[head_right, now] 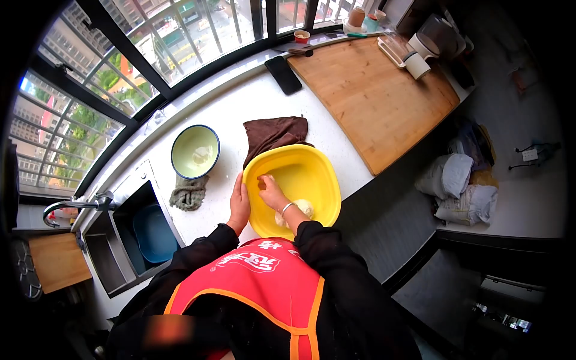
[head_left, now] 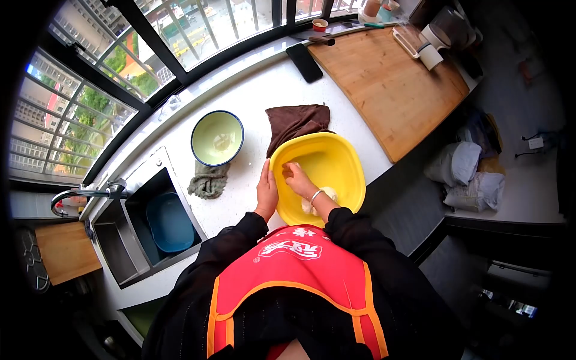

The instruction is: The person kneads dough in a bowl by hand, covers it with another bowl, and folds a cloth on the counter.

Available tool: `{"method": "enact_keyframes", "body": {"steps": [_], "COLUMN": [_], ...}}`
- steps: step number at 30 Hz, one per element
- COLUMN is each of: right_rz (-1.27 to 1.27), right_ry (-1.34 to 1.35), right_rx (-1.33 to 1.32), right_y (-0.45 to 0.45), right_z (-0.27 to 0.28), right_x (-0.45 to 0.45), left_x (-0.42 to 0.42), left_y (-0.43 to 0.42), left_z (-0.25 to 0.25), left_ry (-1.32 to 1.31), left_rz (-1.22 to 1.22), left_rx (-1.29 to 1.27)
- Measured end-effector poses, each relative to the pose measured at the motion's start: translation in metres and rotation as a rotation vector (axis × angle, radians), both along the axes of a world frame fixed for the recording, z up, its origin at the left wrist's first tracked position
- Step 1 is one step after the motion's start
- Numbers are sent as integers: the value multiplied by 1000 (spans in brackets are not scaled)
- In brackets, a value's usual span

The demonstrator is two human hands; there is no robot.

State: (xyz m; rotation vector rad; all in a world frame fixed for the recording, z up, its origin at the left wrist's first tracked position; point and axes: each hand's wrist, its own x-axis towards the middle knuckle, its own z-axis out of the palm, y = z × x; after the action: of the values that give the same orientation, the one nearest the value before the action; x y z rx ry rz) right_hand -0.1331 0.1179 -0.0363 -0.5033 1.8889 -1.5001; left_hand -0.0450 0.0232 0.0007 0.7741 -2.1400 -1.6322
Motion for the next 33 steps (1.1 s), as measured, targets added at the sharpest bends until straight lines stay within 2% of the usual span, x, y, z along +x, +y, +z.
{"method": "enact_keyframes", "body": {"steps": [1, 2, 4, 8, 9, 10, 12, 13, 14, 16, 20, 22, 23, 27, 30, 32, 33], "right_rz": [107, 105, -67, 0, 114, 116, 440, 308, 310, -367, -351, 23, 144, 12, -30, 193, 162], "right_ry": [63, 62, 122, 146, 161, 161, 143, 140, 142, 196, 222, 368, 235, 128, 296, 220, 250], "right_rx": [57, 57, 58, 22, 34, 37, 202, 165, 164, 194, 139, 142, 149, 76, 2, 38, 52], "right_y": [5, 9, 12, 1, 0, 3, 13, 18, 22, 26, 14, 1, 5, 14, 9, 10, 11], "right_z": [0, 1, 3, 11, 12, 12, 15, 11, 11, 7, -17, -14, -12, 4, 0, 5, 6], "right_x": [-4, -10, -20, -12, -3, -6, -17, -24, -31, -43, -25, -11, -12, -23, -19, -11, -14], "left_x": [0, 1, 1, 0, -1, 0, 0, -1, 0, 0, -2, -2, -1, -1, -1, -1, -1], "left_y": [0, 1, 1, -1, -1, -1, -2, -1, -1, -2, 0, -3, -2, -2, -2, -3, -3], "left_z": [1, 2, 2, -7, -6, -6, -4, -4, -5, -5, -8, -7, -6, -7, -5, -6, -7], "left_ry": [0, 4, 8, 7, 24, 24, -15, -12, -9, -6, -13, 5, 1, -12, 6, 10, 15], "left_rz": [-1, -4, -4, 2, 9, 11, -4, -5, -3, 8, -4, -3, -4, -2, -7, -14, -20], "left_rx": [0, 14, 30, -25, -46, -43, -20, -20, -46, -75, -75, -77, -57, -81, -84, -74, -67]}}
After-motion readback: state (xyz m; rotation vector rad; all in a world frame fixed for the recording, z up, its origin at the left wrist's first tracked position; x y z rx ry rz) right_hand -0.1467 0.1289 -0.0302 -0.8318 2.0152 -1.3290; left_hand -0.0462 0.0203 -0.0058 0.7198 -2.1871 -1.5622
